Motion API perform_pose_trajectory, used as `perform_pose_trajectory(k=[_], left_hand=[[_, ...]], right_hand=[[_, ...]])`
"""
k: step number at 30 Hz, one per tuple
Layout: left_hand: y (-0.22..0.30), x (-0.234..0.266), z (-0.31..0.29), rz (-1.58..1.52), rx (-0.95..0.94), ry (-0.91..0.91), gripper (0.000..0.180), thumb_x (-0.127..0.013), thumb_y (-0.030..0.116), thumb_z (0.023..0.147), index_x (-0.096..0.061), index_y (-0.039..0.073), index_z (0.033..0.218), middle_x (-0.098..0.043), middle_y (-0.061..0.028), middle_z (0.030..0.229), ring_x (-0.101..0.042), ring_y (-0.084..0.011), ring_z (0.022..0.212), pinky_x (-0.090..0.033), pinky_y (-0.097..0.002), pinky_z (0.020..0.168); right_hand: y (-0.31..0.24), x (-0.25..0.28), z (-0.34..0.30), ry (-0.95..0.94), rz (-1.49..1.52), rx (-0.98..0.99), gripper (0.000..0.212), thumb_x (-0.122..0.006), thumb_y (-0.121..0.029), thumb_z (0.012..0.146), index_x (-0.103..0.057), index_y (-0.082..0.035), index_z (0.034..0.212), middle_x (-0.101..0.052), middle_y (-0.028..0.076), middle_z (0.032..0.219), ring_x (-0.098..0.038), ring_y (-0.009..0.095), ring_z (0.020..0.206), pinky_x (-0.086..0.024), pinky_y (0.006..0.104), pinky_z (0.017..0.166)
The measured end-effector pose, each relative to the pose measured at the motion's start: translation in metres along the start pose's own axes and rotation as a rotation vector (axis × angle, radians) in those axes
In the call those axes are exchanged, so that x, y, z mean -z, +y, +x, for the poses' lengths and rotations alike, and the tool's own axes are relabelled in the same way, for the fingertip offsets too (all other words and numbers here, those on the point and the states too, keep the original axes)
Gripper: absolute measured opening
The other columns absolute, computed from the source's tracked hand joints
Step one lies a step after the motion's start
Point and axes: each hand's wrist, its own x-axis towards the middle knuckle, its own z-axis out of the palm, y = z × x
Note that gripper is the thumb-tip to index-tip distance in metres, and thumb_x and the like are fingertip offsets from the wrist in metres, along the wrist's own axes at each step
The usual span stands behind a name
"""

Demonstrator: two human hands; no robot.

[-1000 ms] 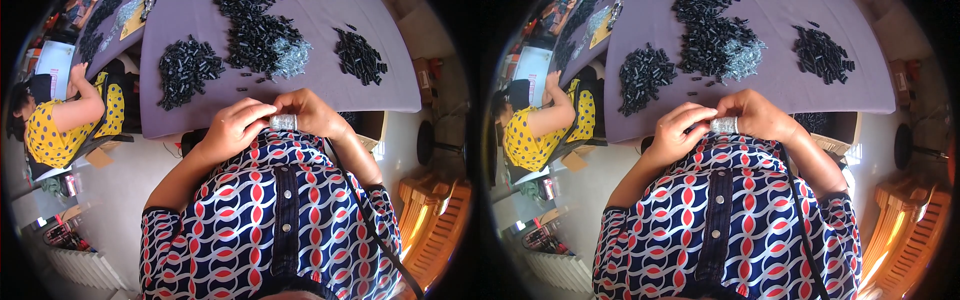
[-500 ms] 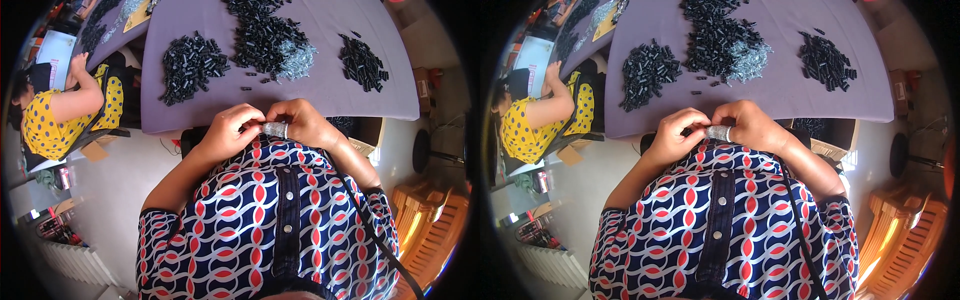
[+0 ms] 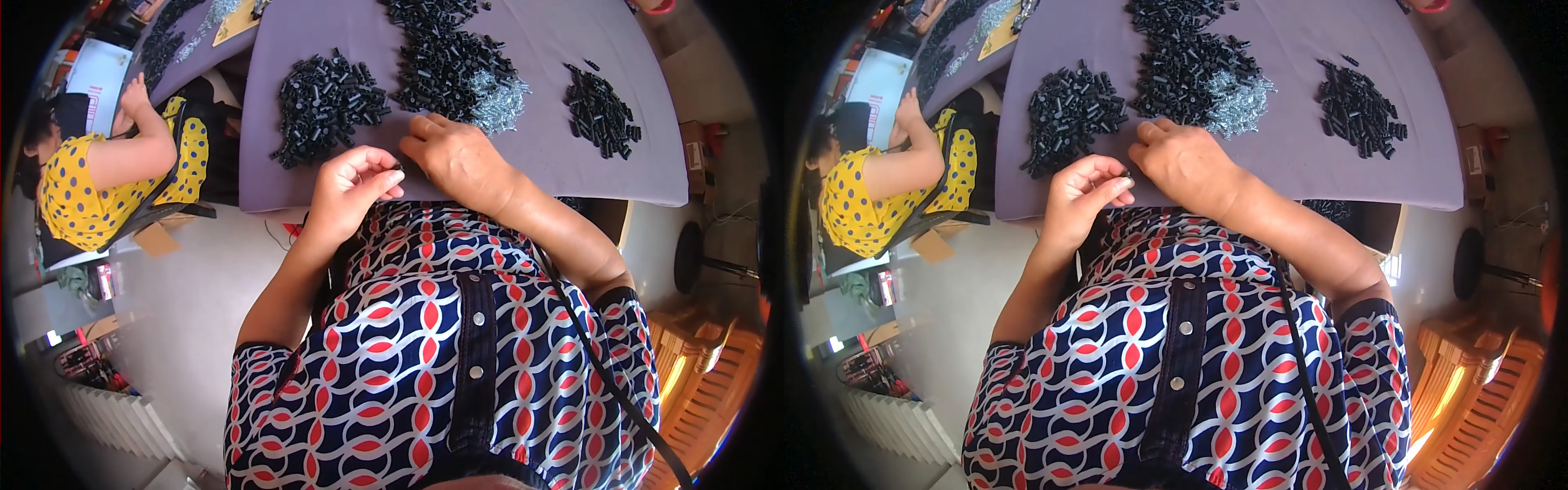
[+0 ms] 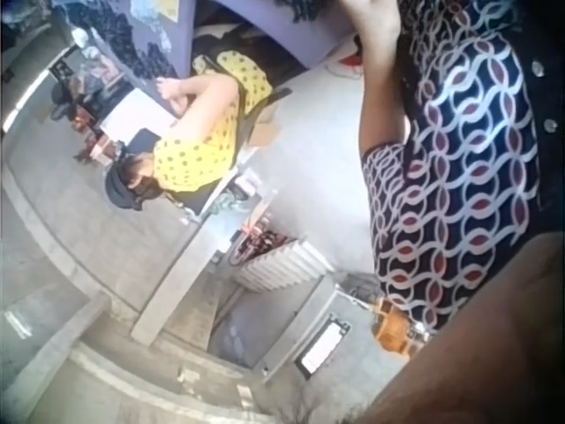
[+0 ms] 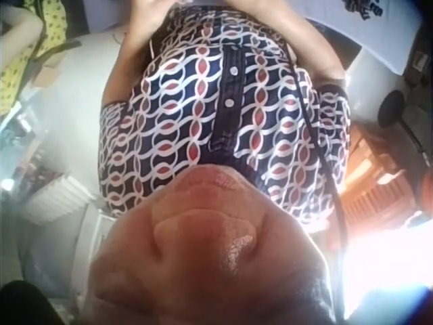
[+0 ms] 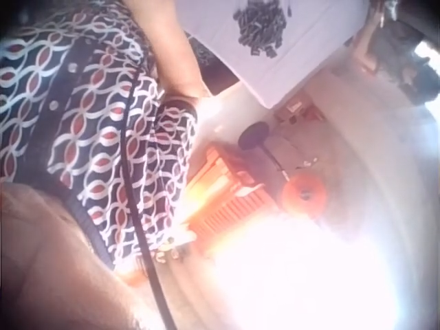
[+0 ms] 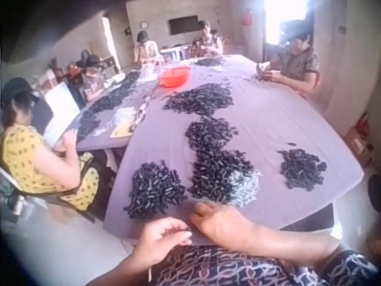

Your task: Sorting small black plastic components on a table in a workshop setting.

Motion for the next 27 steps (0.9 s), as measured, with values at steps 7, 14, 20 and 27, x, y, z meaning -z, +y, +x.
perform_pose_trajectory(k=[7, 14, 20, 27], left_hand=[[0.002, -0.002, 0.005, -0.012, 0.004, -0.037, 0.016, -0.070, 0.007, 0.096, -0.067, -0.002, 0.109, -0.071, -0.0058, 0.092, -0.070, -0.0129, 0.079, -0.056, -0.0251, 0.072], [0.002, -0.005, 0.005, -0.035, 0.040, -0.026, 0.020, -0.069, 0.008, 0.096, -0.068, -0.002, 0.113, -0.074, -0.0093, 0.095, -0.071, -0.0153, 0.080, -0.057, -0.0266, 0.073], [0.013, -0.025, 0.009, -0.079, 0.074, -0.144, 0.019, -0.071, 0.010, 0.096, -0.067, -0.003, 0.111, -0.073, -0.0079, 0.094, -0.070, -0.0136, 0.080, -0.056, -0.0255, 0.072], [0.015, -0.039, 0.011, -0.096, 0.047, -0.188, 0.018, -0.069, 0.007, 0.097, -0.067, -0.004, 0.111, -0.072, -0.0070, 0.094, -0.068, -0.0104, 0.079, -0.056, -0.0241, 0.073]], right_hand=[[-0.002, -0.001, 0.001, -0.063, -0.061, -0.047, 0.009, -0.064, -0.011, 0.083, -0.066, -0.005, 0.090, -0.065, 0.012, 0.097, -0.070, 0.028, 0.092, -0.059, 0.0374, 0.076], [0.000, 0.025, -0.011, 0.045, 0.740, -0.403, 0.021, -0.063, 0.011, 0.084, -0.064, 0.003, 0.103, -0.067, 0.010, 0.096, -0.069, 0.018, 0.084, -0.055, 0.0298, 0.075], [0.012, 0.031, -0.037, 0.009, 1.492, -0.546, 0.014, -0.060, 0.006, 0.094, -0.061, 0.005, 0.108, -0.070, 0.009, 0.099, -0.070, 0.014, 0.089, -0.058, 0.0274, 0.081], [0.011, 0.025, -0.054, 0.076, 1.474, -0.531, 0.026, -0.055, 0.012, 0.094, -0.065, 0.005, 0.117, -0.071, 0.009, 0.104, -0.071, 0.014, 0.092, -0.060, 0.0283, 0.084]])
